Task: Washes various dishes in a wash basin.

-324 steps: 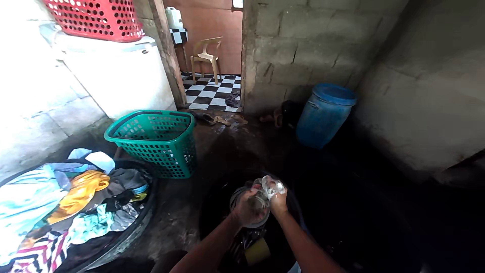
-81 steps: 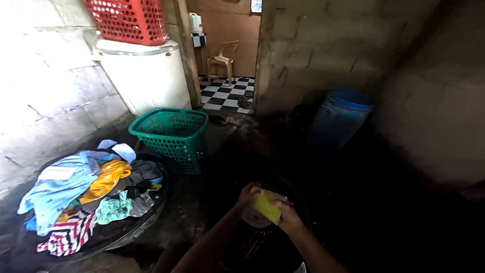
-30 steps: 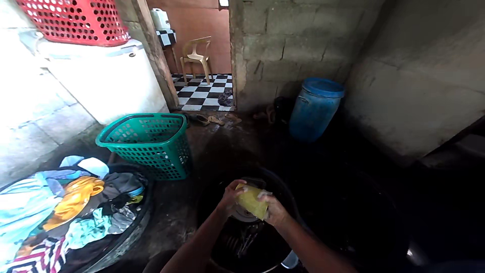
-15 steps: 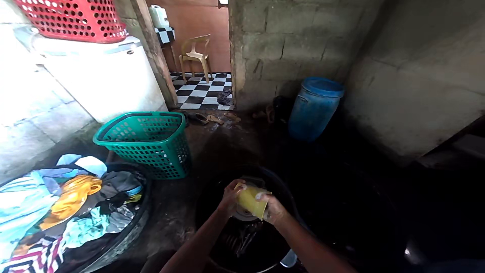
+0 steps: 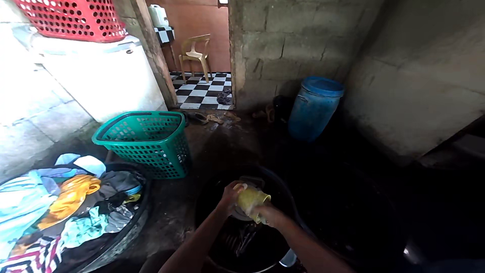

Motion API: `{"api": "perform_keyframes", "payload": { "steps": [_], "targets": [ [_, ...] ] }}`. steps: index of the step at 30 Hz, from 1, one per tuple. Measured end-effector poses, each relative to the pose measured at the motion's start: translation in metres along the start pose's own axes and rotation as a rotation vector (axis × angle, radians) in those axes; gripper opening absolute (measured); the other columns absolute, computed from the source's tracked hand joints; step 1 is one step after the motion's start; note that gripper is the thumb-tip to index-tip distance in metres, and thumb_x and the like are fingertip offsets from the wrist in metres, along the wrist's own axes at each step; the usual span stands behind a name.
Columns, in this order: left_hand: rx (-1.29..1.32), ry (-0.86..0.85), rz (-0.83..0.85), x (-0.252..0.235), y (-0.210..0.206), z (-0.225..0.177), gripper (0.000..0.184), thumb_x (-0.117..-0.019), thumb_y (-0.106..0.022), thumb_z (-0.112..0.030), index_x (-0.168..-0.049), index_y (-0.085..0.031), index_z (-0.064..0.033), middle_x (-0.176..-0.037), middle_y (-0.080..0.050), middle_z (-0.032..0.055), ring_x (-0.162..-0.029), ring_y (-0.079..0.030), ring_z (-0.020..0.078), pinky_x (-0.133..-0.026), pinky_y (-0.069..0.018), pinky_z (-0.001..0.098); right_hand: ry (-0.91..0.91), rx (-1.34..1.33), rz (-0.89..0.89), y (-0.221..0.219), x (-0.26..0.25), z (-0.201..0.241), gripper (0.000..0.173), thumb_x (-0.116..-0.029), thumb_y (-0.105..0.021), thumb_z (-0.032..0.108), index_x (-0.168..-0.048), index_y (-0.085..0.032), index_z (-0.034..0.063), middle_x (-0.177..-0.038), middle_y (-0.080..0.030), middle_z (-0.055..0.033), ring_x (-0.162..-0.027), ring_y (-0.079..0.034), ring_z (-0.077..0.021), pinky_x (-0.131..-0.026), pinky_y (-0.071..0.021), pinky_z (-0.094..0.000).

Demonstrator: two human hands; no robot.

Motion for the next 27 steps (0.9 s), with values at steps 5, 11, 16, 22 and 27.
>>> {"api": "perform_keyframes", "payload": {
  "steps": [5, 11, 16, 22, 27],
  "targets": [
    [0.215, -0.125, 0.181, -0.007, 0.011, 0.003, 0.031, -0.0830, -0.060, -0.008, -0.114, -0.059, -0.0052, -0.093, -0.070, 0.0029, -0.084, -0.069, 0.0123, -0.076, -0.0597, 0.0318, -0.037, -0.626, -0.154, 0.000, -0.006, 0.000, 0.023, -0.0861, -0.056, -0.007, -0.106, -0.057, 0.0051, -0.086, -0.068, -0.0077, -0.075, -0.067, -0.0160, -0.067, -0.0594, -0.0354],
    [-0.037, 0.335, 0.191, -0.002, 0.012, -0.008, 0.043, -0.1082, -0.042, -0.040, -0.131, -0.056, -0.0071, -0.111, -0.066, 0.0148, -0.097, -0.066, 0.0270, -0.079, -0.0563, 0.0469, 0.229, 1.105, 0.155, -0.004, 0.002, 0.007, 0.048, -0.0956, -0.064, 0.012, -0.137, -0.057, -0.0109, -0.145, -0.053, -0.0303, -0.143, -0.045, -0.0421, -0.121, -0.0300, -0.0530],
    [-0.050, 0.080, -0.015, 0.000, 0.001, 0.003, 0.033, -0.1015, -0.059, -0.016, -0.128, -0.057, 0.0042, -0.107, -0.064, 0.0161, -0.091, -0.063, 0.0197, -0.082, -0.0552, 0.0384, 0.063, 0.490, 0.123, 0.000, -0.003, 0.001, 0.050, -0.0885, -0.074, 0.005, -0.133, -0.056, -0.0102, -0.128, -0.064, -0.0216, -0.122, -0.060, -0.0234, -0.108, -0.0457, -0.0364],
    [0.191, -0.142, 0.146, -0.005, 0.010, 0.009, 0.037, -0.0827, -0.060, -0.011, -0.119, -0.056, -0.0052, -0.095, -0.068, 0.0012, -0.085, -0.067, 0.0100, -0.077, -0.0589, 0.0300, 0.007, -0.533, -0.095, 0.007, -0.009, -0.005, 0.025, -0.0818, -0.059, -0.008, -0.103, -0.059, 0.0053, -0.084, -0.069, -0.0043, -0.075, -0.067, -0.0123, -0.068, -0.0591, -0.0320],
    [0.064, 0.204, 0.290, -0.006, 0.017, 0.003, 0.031, -0.1064, -0.038, -0.027, -0.127, -0.053, -0.0080, -0.099, -0.068, 0.0085, -0.085, -0.068, 0.0195, -0.070, -0.0588, 0.0375, 0.168, 0.871, 0.090, -0.003, -0.004, 0.005, 0.049, -0.0961, -0.067, 0.016, -0.135, -0.057, -0.0117, -0.137, -0.060, -0.0272, -0.134, -0.055, -0.0338, -0.117, -0.0392, -0.0457]
  ]
}}
Point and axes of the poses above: each hand's wrist, its own x-axis away from the middle knuckle, its own y-axis out of the back of the hand, z = x × y, the point moved 3 cm from there along -x, towards the middle knuckle
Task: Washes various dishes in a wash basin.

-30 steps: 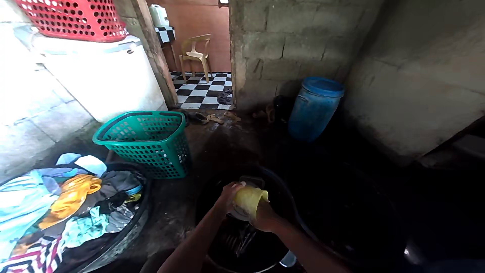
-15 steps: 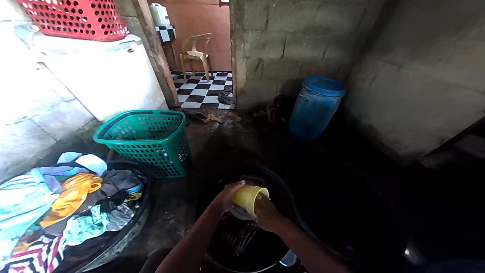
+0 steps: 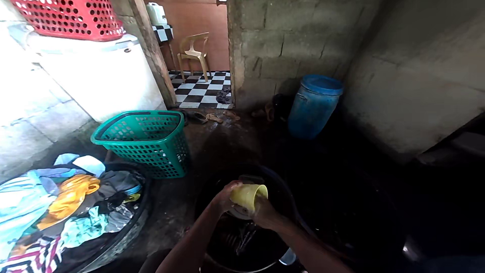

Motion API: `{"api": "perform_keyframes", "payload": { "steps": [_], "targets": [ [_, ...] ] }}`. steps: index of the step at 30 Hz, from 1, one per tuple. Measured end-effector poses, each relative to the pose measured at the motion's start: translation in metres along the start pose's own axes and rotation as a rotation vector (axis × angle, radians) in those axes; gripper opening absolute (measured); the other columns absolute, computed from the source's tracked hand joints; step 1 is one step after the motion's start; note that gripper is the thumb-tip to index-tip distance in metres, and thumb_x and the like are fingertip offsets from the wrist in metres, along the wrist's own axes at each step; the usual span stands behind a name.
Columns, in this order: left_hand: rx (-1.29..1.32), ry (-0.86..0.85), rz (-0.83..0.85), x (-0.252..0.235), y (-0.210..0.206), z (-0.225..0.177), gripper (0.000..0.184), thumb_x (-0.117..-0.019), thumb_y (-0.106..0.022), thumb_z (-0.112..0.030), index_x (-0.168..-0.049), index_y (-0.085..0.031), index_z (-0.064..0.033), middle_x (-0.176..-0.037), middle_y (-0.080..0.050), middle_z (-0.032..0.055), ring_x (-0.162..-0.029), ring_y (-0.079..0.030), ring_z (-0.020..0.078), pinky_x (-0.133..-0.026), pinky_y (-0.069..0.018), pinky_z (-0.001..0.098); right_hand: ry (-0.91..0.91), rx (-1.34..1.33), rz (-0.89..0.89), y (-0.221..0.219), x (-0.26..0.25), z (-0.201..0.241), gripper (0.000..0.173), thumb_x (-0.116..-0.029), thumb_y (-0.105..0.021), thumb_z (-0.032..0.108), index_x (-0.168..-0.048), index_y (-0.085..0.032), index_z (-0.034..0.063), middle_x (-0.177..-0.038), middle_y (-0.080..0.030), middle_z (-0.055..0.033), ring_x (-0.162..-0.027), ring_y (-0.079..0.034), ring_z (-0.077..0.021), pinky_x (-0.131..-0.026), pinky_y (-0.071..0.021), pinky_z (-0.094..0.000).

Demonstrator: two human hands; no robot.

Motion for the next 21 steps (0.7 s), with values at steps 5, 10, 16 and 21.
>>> {"api": "perform_keyframes", "payload": {
  "steps": [5, 10, 16, 21],
  "targets": [
    [-0.119, -0.006, -0.309, 0.001, -0.015, 0.004, 0.034, -0.1041, -0.058, -0.018, -0.132, -0.056, 0.0020, -0.110, -0.065, 0.0181, -0.093, -0.064, 0.0227, -0.083, -0.0551, 0.0416, -0.065, -0.255, 0.120, -0.006, 0.000, -0.005, 0.056, -0.0900, -0.075, 0.011, -0.138, -0.053, -0.0094, -0.135, -0.061, -0.0223, -0.129, -0.056, -0.0249, -0.113, -0.0416, -0.0383],
    [0.036, 0.033, -0.488, 0.007, -0.034, 0.031, 0.040, -0.1067, -0.055, -0.029, -0.134, -0.056, 0.0001, -0.117, -0.064, 0.0234, -0.101, -0.065, 0.0319, -0.083, -0.0556, 0.0503, -0.341, -1.271, -0.172, 0.006, -0.006, -0.019, 0.024, -0.0914, -0.063, -0.003, -0.115, -0.059, 0.0014, -0.092, -0.068, -0.0099, -0.081, -0.068, -0.0175, -0.074, -0.0592, -0.0372],
    [0.280, 0.253, -0.438, 0.015, -0.041, 0.042, 0.054, -0.1077, -0.043, -0.047, -0.145, -0.046, -0.0077, -0.134, -0.056, 0.0230, -0.114, -0.058, 0.0355, -0.089, -0.0514, 0.0520, -0.344, -0.464, -0.393, 0.031, -0.011, -0.005, 0.041, -0.0967, -0.071, 0.019, -0.128, -0.061, -0.0054, -0.124, -0.065, -0.0248, -0.118, -0.061, -0.0321, -0.105, -0.0464, -0.0474],
    [0.332, 0.127, -0.318, 0.005, -0.019, 0.028, 0.051, -0.1081, -0.032, -0.050, -0.136, -0.053, -0.0137, -0.119, -0.064, 0.0149, -0.100, -0.065, 0.0266, -0.077, -0.0560, 0.0432, 0.063, -0.681, -0.405, 0.053, -0.007, 0.005, 0.034, -0.1017, -0.052, 0.007, -0.131, -0.062, -0.0086, -0.142, -0.056, -0.0224, -0.129, -0.056, -0.0221, -0.109, -0.0458, -0.0341]
  ]
}}
Point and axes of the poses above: each hand's wrist, its own x-axis away from the middle knuckle, its own y-axis out of the back of the hand, z = x × y, the point moved 3 cm from there along -x, towards the middle knuckle
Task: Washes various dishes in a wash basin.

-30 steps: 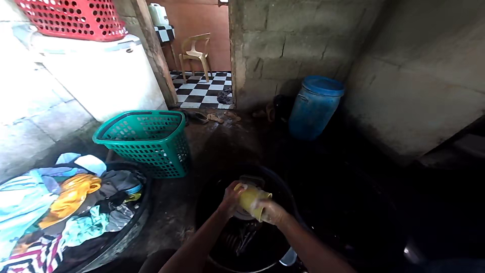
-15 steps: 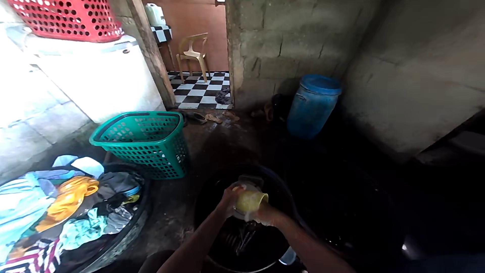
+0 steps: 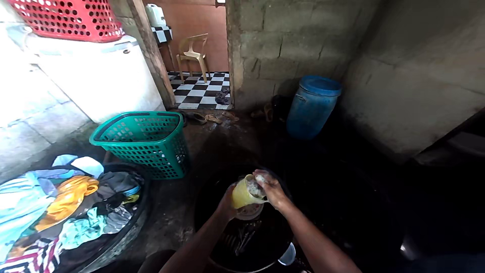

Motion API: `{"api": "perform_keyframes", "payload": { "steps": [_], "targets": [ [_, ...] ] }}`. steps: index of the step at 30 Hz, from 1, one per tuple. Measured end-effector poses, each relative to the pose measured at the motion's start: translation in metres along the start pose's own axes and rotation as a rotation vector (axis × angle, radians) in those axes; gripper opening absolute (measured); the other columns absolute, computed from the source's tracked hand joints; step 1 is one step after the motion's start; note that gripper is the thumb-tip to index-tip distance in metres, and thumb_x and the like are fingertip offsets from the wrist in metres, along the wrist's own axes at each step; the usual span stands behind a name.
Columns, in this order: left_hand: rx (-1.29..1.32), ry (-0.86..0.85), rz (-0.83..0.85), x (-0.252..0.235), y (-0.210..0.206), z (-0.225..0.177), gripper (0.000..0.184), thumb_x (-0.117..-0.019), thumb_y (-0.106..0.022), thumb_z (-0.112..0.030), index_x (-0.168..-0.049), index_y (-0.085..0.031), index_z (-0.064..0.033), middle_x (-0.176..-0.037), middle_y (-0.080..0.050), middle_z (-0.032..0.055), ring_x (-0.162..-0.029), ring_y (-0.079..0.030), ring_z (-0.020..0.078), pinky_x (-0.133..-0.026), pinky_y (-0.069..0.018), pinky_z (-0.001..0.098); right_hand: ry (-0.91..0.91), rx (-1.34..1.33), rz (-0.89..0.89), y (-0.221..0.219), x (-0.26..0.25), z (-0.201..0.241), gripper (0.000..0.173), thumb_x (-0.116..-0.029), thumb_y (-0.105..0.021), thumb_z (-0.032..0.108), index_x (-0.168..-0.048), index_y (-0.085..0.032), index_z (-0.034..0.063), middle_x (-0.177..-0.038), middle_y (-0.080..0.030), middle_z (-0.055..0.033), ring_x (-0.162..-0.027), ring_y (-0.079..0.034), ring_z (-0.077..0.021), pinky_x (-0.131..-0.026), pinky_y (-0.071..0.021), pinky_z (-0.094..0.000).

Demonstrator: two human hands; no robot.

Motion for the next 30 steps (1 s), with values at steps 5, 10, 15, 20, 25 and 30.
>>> {"api": "perform_keyframes", "payload": {
  "steps": [5, 10, 15, 20, 25, 30],
  "targets": [
    [-0.163, -0.043, 0.079, -0.008, 0.007, -0.020, 0.046, -0.1092, -0.032, -0.045, -0.124, -0.059, -0.0107, -0.103, -0.068, 0.0110, -0.085, -0.067, 0.0217, -0.068, -0.0562, 0.0388, 0.116, 0.480, 0.347, -0.003, 0.010, -0.010, 0.029, -0.0943, -0.065, 0.003, -0.122, -0.070, -0.0062, -0.137, -0.061, -0.0251, -0.133, -0.055, -0.0316, -0.116, -0.0407, -0.0420],
    [-0.610, -0.106, -0.086, 0.004, -0.012, -0.013, 0.042, -0.1019, -0.063, -0.028, -0.132, -0.059, 0.0002, -0.122, -0.063, 0.0260, -0.107, -0.063, 0.0372, -0.087, -0.0538, 0.0565, -0.146, 0.768, 0.469, -0.036, 0.035, -0.061, 0.050, -0.0937, -0.071, 0.016, -0.135, -0.058, -0.0091, -0.137, -0.060, -0.0285, -0.133, -0.054, -0.0383, -0.115, -0.0370, -0.0533],
    [-0.548, -0.377, -0.042, 0.003, -0.015, -0.017, 0.030, -0.1041, -0.057, -0.017, -0.125, -0.060, 0.0054, -0.115, -0.064, 0.0200, -0.103, -0.062, 0.0240, -0.092, -0.0526, 0.0429, -0.560, -0.414, -0.080, -0.036, 0.022, -0.065, 0.027, -0.1099, -0.042, 0.012, -0.131, -0.053, -0.0023, -0.110, -0.064, -0.0153, -0.095, -0.063, -0.0197, -0.085, -0.0542, -0.0383],
    [-0.315, 0.042, -0.005, -0.001, -0.005, -0.017, 0.042, -0.1068, -0.045, -0.041, -0.127, -0.060, -0.0064, -0.109, -0.066, 0.0165, -0.093, -0.065, 0.0283, -0.077, -0.0559, 0.0482, -0.014, 0.271, 0.161, -0.034, 0.018, -0.044, 0.028, -0.0962, -0.062, 0.004, -0.120, -0.065, -0.0115, -0.116, -0.071, -0.0223, -0.113, -0.067, -0.0237, -0.105, -0.0511, -0.0380],
    [-0.561, -0.042, -0.026, 0.004, -0.007, -0.014, 0.042, -0.1052, -0.056, -0.031, -0.134, -0.057, -0.0011, -0.123, -0.062, 0.0258, -0.108, -0.062, 0.0371, -0.087, -0.0534, 0.0566, -0.054, 1.027, 0.572, -0.051, 0.032, -0.046, 0.043, -0.0965, -0.066, 0.016, -0.135, -0.060, -0.0023, -0.134, -0.061, -0.0281, -0.129, -0.056, -0.0437, -0.107, -0.0423, -0.0622],
    [-0.540, -0.302, -0.046, 0.009, -0.015, -0.027, 0.031, -0.1054, -0.055, -0.019, -0.124, -0.061, 0.0050, -0.113, -0.065, 0.0194, -0.100, -0.062, 0.0228, -0.090, -0.0525, 0.0419, -0.309, 0.255, 0.035, -0.046, 0.025, -0.054, 0.039, -0.1017, -0.058, 0.008, -0.136, -0.054, -0.0115, -0.135, -0.061, -0.0249, -0.128, -0.057, -0.0263, -0.112, -0.0432, -0.0364]
  ]
}}
Point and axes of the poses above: each hand's wrist, its own x-axis away from the middle knuckle, its own y-axis out of the back of the hand, z = x × y, the point moved 3 cm from there along -x, towards the middle knuckle
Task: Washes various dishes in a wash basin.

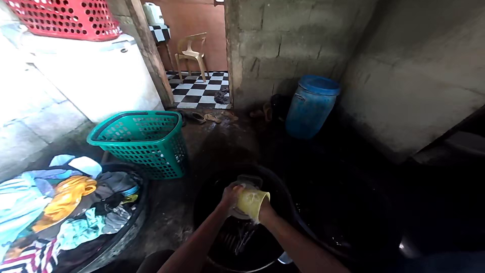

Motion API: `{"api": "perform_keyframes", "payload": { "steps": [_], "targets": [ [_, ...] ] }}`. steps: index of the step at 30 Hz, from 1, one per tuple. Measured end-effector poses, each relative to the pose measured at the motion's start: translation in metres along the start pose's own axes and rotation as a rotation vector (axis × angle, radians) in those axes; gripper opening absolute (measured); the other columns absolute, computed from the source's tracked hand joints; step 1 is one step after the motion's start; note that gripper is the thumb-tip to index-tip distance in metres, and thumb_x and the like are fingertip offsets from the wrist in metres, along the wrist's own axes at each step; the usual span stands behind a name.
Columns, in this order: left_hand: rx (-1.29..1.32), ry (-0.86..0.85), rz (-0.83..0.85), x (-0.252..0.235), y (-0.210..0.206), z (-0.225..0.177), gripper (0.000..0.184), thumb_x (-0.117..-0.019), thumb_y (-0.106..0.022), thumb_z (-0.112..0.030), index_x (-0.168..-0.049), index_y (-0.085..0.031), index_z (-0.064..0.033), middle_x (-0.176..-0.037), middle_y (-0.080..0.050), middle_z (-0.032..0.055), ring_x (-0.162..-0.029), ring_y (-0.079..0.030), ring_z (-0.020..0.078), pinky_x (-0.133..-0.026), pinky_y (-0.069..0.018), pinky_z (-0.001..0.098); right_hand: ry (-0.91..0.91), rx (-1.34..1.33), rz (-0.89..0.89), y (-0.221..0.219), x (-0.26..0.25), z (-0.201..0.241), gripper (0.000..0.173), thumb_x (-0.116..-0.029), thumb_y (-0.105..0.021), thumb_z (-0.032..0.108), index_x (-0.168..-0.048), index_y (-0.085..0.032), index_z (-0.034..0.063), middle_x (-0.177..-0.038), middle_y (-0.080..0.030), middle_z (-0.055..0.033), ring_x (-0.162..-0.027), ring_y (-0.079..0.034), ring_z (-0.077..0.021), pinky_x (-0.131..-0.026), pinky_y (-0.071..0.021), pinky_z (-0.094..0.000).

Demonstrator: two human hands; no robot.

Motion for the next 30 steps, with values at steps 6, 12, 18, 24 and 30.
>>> {"api": "perform_keyframes", "payload": {
  "steps": [6, 12, 18, 24, 30],
  "targets": [
    [0.247, 0.190, -0.018, -0.012, 0.014, 0.004, 0.044, -0.1085, -0.044, -0.039, -0.128, -0.060, -0.0028, -0.112, -0.065, 0.0179, -0.097, -0.065, 0.0276, -0.080, -0.0551, 0.0471, 0.283, -0.097, -0.092, 0.030, 0.000, 0.030, 0.026, -0.0916, -0.066, -0.003, -0.117, -0.068, -0.0109, -0.117, -0.069, -0.0229, -0.110, -0.065, -0.0248, -0.099, -0.0519, -0.0361],
    [-0.020, 0.130, 0.126, 0.002, -0.004, 0.005, 0.038, -0.1063, -0.054, -0.029, -0.130, -0.059, 0.0004, -0.118, -0.064, 0.0214, -0.104, -0.063, 0.0297, -0.088, -0.0539, 0.0507, 0.352, 0.821, 0.328, 0.010, 0.008, 0.001, 0.043, -0.0972, -0.065, 0.019, -0.133, -0.061, -0.0042, -0.135, -0.061, -0.0284, -0.130, -0.055, -0.0435, -0.110, -0.0410, -0.0601],
    [-0.003, -0.049, -0.024, -0.004, 0.001, 0.001, 0.028, -0.1029, -0.059, -0.017, -0.120, -0.062, 0.0052, -0.109, -0.065, 0.0187, -0.096, -0.063, 0.0223, -0.088, -0.0529, 0.0416, -0.025, -0.244, 0.044, 0.009, 0.005, 0.000, 0.038, -0.1035, -0.054, 0.005, -0.138, -0.051, -0.0094, -0.131, -0.061, -0.0224, -0.120, -0.060, -0.0216, -0.105, -0.0480, -0.0335],
    [0.111, 0.239, -0.044, -0.011, 0.023, 0.000, 0.046, -0.1065, -0.049, -0.041, -0.132, -0.059, -0.0033, -0.118, -0.064, 0.0216, -0.103, -0.064, 0.0335, -0.083, -0.0543, 0.0530, 0.576, 0.394, -0.146, 0.028, 0.002, 0.019, 0.027, -0.0928, -0.064, 0.001, -0.116, -0.071, -0.0102, -0.121, -0.070, -0.0259, -0.117, -0.068, -0.0364, -0.104, -0.0525, -0.0470],
    [-0.103, 0.095, 0.052, -0.001, 0.003, -0.001, 0.034, -0.1046, -0.058, -0.022, -0.128, -0.060, 0.0033, -0.117, -0.064, 0.0221, -0.103, -0.063, 0.0280, -0.090, -0.0528, 0.0468, 0.422, 0.685, 0.162, 0.008, 0.007, -0.011, 0.044, -0.0986, -0.063, 0.018, -0.133, -0.061, -0.0084, -0.134, -0.063, -0.0275, -0.131, -0.057, -0.0389, -0.114, -0.0397, -0.0508]
  ]
}}
Point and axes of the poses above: each hand's wrist, its own x-axis away from the middle knuckle, its own y-axis out of the back of the hand, z = x × y, the point moved 3 cm from there along -x, towards the middle knuckle
